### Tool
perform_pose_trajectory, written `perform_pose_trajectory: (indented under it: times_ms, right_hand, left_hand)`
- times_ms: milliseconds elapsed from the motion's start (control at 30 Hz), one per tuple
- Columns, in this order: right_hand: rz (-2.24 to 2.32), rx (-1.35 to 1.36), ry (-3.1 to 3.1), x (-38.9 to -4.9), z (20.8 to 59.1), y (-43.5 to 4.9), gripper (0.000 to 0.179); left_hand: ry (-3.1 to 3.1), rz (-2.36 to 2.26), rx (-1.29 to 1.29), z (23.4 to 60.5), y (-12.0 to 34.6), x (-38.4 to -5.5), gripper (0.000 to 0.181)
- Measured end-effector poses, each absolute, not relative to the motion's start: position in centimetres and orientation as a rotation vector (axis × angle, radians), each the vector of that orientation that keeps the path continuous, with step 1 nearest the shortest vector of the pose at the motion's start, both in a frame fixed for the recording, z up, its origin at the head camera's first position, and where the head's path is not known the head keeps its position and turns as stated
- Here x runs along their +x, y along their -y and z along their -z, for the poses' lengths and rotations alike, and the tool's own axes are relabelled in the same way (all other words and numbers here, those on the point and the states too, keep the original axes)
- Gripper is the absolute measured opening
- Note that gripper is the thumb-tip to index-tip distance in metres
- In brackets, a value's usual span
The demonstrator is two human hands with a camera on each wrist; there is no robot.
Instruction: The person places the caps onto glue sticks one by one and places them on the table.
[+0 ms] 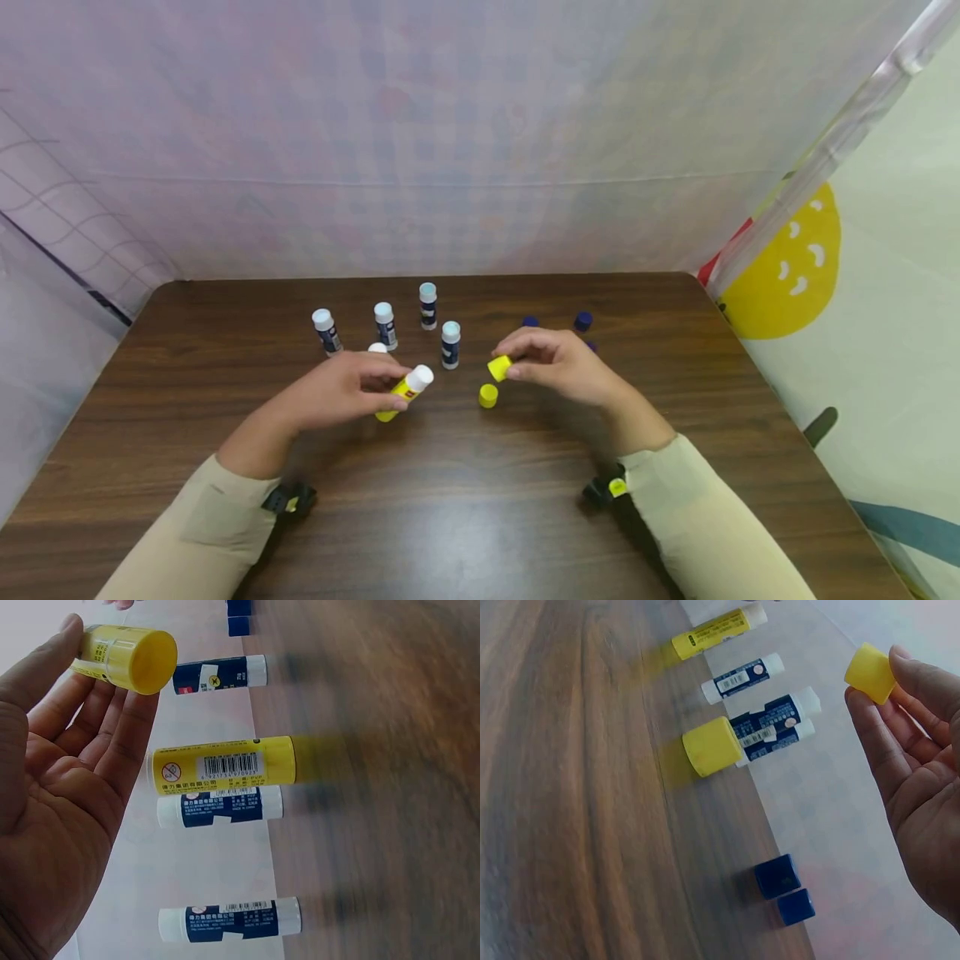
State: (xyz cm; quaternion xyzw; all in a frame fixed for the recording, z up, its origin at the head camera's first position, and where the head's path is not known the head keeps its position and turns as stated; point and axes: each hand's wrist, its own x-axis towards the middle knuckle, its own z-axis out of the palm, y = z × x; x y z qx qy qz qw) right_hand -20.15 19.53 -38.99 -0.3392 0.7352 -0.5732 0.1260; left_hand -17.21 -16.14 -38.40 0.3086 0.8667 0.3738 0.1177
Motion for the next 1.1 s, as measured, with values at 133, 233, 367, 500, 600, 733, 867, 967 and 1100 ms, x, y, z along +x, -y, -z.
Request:
perform_pose_trajectory:
  times_ms: [133, 233, 367, 500, 600, 733, 867, 967, 1100]
  right_hand:
    - [1.683, -0.990, -2.128, -20.1, 39.1, -19.0, 0.023]
    - [1.702, -0.987, -2.114, -19.9, 39.0, -18.6, 0.023]
    - [1.713, -0.961, -2.114, -19.7, 38.8, -18.4, 0.024]
    - [1.711, -0.925, -2.127, -19.5, 38.8, -18.1, 0.025]
    - [1.711, -0.903, -2.142, -19.2, 38.9, -17.8, 0.025]
    - [1.690, -0.886, -2.180, -18.9, 39.0, -17.4, 0.026]
    - [1.694, -0.906, -2.188, -18.7, 39.0, -17.0, 0.025]
    - [1.711, -0.922, -2.177, -18.5, 39.0, -16.8, 0.024]
    - [1.718, -0.938, -2.166, -18.4, 39.2, -16.5, 0.025]
  left_hand:
    - [-2.526, -1.111, 0.907, 38.4, 15.9, -17.1, 0.034]
    - [-2.527, -1.114, 0.912, 38.4, 15.7, -17.0, 0.036]
    - [-2.520, -1.112, 0.936, 38.6, 15.5, -17.0, 0.037]
    - [-2.499, -1.135, 0.954, 38.9, 15.2, -16.8, 0.035]
    - [-2.492, -1.148, 0.974, 39.1, 15.1, -16.7, 0.034]
    - [-2.485, -1.153, 0.991, 39.1, 15.0, -16.6, 0.033]
    - [-2.493, -1.143, 1.000, 38.9, 15.0, -16.5, 0.034]
    - [-2.496, -1.133, 1.008, 38.8, 14.9, -16.4, 0.035]
    - [-2.488, -1.129, 1.023, 38.9, 14.8, -16.4, 0.035]
